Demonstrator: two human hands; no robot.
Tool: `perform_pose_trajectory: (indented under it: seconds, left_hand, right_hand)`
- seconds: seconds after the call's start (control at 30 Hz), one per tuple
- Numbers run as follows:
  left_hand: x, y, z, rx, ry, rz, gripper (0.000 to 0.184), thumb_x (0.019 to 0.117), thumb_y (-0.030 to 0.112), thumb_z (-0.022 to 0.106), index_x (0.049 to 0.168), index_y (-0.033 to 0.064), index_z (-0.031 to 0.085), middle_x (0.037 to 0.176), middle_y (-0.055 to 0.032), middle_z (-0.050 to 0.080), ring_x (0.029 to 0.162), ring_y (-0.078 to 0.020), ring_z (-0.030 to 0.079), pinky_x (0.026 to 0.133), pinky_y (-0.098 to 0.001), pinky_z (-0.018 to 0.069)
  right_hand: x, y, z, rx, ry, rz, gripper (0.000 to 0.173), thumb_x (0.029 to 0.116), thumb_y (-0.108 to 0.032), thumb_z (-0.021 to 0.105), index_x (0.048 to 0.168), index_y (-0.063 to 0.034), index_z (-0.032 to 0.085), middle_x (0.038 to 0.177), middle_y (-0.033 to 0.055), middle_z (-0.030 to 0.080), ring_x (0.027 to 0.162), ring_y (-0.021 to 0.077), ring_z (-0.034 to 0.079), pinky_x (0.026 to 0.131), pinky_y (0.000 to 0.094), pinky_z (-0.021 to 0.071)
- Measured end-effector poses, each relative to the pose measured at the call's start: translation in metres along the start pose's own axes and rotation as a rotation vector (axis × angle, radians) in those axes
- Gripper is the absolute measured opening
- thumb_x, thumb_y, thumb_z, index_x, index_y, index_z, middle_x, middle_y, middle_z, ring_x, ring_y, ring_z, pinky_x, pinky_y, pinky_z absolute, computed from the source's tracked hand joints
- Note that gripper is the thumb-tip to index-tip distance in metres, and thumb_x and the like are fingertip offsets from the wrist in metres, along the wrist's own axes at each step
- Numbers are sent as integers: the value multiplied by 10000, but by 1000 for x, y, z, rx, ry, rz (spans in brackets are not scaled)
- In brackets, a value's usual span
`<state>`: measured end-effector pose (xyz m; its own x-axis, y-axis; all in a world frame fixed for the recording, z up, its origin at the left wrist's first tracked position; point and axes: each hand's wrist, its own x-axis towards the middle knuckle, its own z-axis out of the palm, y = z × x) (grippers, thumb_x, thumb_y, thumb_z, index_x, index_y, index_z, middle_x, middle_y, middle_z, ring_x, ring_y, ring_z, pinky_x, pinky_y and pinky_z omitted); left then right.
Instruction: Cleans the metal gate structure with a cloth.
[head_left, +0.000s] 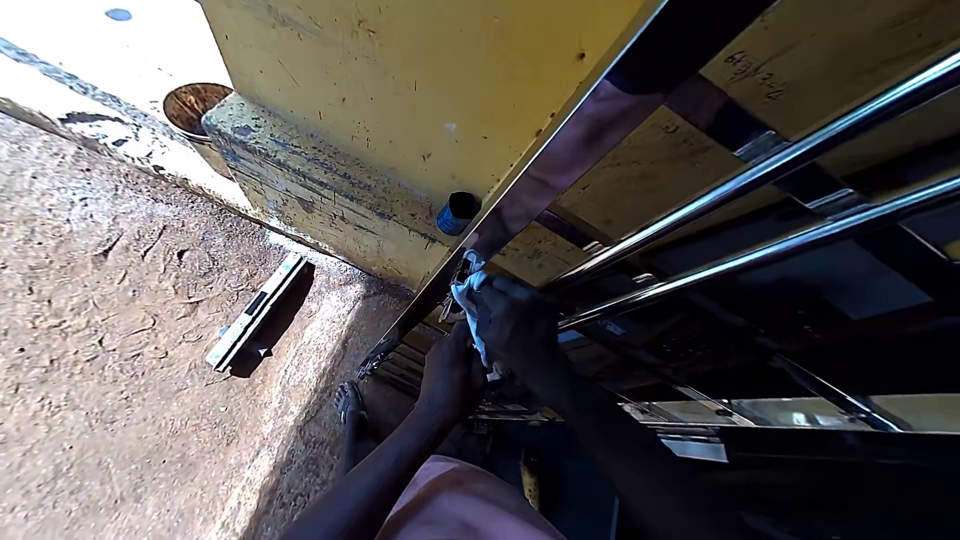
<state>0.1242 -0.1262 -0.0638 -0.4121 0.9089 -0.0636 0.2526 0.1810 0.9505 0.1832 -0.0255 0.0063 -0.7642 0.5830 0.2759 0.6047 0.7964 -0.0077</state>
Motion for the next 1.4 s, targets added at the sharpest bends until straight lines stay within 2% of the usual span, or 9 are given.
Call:
perform_pose_trajectory:
  seconds: [0.1,0.2,0.33,0.43,0.57,0.73,0.83,1.03,1.4]
  left_hand:
    - [1,-1,-2,-29,-37,-22,283,1011,261,492,1125,55,650,757,-40,665,685,-172,672,683,-393,567]
    - [3,0,-1,-23,-41,-44,271,1012,255,488,1082,39,636,740,-57,636,695,-202,651,687,-415,541]
    - [2,-9,6,-60,7,26,260,974,248,501,1067,60,655,808,-48,684,785,-192,699,731,-447,574]
    - [2,-8,3,-78,-45,-7,267,993,269,488,1060,55,633,760,-47,650,719,-190,671,697,-425,557]
    - [4,-8,3,-87,-46,-9,282,1006,264,488,1059,34,641,721,-56,639,677,-201,660,674,-422,553]
    - [8,-15,8,-105,-1,24,269,943,260,530,1049,52,664,812,-63,688,790,-214,701,721,-468,566]
    - [9,-16,5,-109,-69,-8,295,1016,298,496,1057,46,644,743,-62,644,701,-211,662,686,-448,554]
    - [6,-15,10,-90,-21,20,220,959,230,523,1025,69,657,779,-54,672,754,-210,689,697,-458,562]
    - [-1,-3,4,-96,-47,-22,245,970,217,498,1061,54,656,778,-70,667,716,-235,677,684,-460,556]
  right_hand:
    - [-6,3,-19,-102,-118,142,212,923,-175,676,777,-27,717,777,134,697,650,313,694,544,482,553]
    - [5,-9,-20,-88,-198,310,247,993,-191,610,900,7,723,824,184,714,737,368,714,622,526,553]
    - [14,-18,-6,68,-104,231,180,968,-117,624,864,7,702,831,162,695,735,327,704,624,493,569]
    - [6,-7,-26,8,-286,309,200,981,-140,620,875,0,716,838,184,710,788,364,713,682,530,566]
    - [13,-16,-32,-78,-420,434,268,1038,-218,560,1043,4,710,905,201,715,858,379,717,729,532,563]
    - [19,-14,-19,63,-282,294,204,961,-127,639,801,-6,681,758,166,678,720,352,693,624,526,549]
    - [4,-3,-38,-34,-409,315,231,988,-159,621,838,-15,719,801,175,705,790,372,708,690,550,555]
    - [1,-17,4,-54,16,38,138,829,-101,679,708,-35,683,740,110,655,581,273,652,471,440,519]
    - [5,22,13,70,228,-380,172,876,-120,652,736,-37,706,677,71,601,607,203,611,510,315,507]
